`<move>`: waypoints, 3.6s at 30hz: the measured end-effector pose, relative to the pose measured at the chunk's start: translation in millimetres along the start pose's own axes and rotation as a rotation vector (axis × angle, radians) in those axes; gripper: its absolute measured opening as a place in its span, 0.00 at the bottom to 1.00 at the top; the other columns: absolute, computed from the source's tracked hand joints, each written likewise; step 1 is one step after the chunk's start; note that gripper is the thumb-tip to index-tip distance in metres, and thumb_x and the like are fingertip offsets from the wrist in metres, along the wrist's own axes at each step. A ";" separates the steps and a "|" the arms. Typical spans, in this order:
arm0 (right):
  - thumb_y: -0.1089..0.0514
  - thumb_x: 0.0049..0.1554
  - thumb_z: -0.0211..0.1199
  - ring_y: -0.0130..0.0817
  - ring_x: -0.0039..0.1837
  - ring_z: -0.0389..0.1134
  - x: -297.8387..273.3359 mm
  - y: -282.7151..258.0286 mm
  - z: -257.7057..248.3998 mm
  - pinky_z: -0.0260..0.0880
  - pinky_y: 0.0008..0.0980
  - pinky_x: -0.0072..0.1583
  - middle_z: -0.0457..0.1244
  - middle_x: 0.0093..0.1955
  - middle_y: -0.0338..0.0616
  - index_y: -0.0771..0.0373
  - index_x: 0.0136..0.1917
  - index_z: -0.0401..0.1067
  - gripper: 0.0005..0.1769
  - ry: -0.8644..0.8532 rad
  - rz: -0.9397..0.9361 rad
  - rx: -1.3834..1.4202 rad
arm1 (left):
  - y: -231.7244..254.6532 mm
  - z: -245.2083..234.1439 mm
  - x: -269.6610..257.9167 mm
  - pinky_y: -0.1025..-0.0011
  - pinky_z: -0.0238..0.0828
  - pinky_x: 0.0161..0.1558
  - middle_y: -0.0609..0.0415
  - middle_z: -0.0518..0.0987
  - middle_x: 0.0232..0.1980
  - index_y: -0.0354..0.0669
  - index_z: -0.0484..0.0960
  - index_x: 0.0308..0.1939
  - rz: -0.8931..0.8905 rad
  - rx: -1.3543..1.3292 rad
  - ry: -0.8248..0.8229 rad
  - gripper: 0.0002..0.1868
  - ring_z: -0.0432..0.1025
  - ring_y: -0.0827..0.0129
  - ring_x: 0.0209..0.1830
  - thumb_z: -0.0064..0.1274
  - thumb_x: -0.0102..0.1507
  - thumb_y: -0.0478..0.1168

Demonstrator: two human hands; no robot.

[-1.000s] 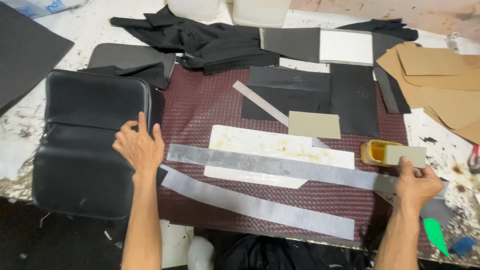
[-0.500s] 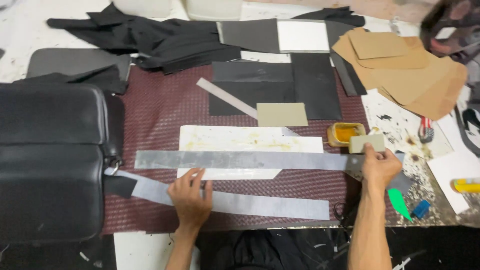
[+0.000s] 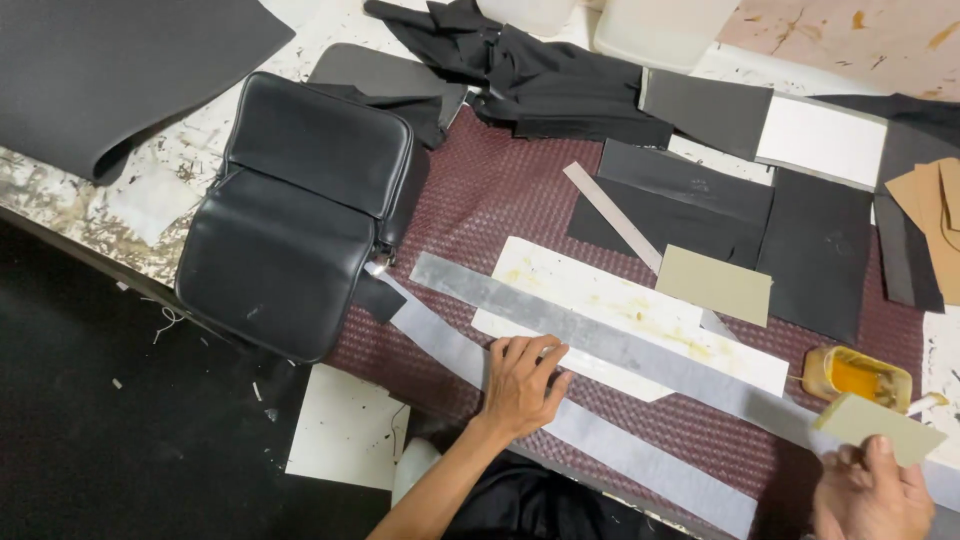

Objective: Applying adhesive to small material pieces and attaching them to a long strip

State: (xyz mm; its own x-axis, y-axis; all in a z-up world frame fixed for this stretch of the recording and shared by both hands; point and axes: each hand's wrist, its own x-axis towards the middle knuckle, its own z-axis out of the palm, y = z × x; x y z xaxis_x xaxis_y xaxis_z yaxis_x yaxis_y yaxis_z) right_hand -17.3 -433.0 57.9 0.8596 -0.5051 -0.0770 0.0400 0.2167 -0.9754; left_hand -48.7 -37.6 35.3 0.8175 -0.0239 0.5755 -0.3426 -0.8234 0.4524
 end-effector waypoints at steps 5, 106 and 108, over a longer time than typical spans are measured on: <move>0.57 0.74 0.61 0.18 0.40 0.54 5.3 53.3 15.6 0.54 0.20 0.47 0.54 0.39 0.27 0.45 0.46 0.62 0.15 0.029 0.068 0.240 | 6.1 11.6 -0.8 0.56 0.57 0.48 0.48 0.81 0.54 0.38 0.83 0.51 0.011 0.005 -0.014 0.21 0.71 0.56 0.44 0.45 0.68 0.50; 0.58 0.53 0.73 0.43 0.37 0.69 -46.7 103.2 129.5 0.67 0.36 0.46 0.66 0.31 0.42 0.58 0.41 0.79 0.04 -0.296 -0.778 -0.880 | -12.2 42.9 -15.4 0.53 0.44 0.59 0.58 0.78 0.53 0.50 0.83 0.52 0.054 0.271 -0.025 0.24 0.69 0.67 0.48 0.37 0.71 0.59; 0.58 0.52 0.73 0.40 0.37 0.69 -47.3 109.2 134.7 0.67 0.34 0.46 0.66 0.31 0.40 0.57 0.41 0.79 0.04 -0.337 -0.806 -0.910 | -13.2 43.7 -13.5 0.54 0.45 0.58 0.58 0.78 0.53 0.50 0.82 0.52 0.058 0.285 -0.025 0.25 0.69 0.68 0.47 0.36 0.71 0.60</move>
State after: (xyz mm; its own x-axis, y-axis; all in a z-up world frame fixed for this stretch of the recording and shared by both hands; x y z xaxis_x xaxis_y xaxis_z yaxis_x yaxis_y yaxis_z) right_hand 15.0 -272.9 -17.1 0.8467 0.0415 0.5305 0.3634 -0.7733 -0.5196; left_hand -34.9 -51.1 -8.2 0.8129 -0.0866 0.5760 -0.2479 -0.9463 0.2075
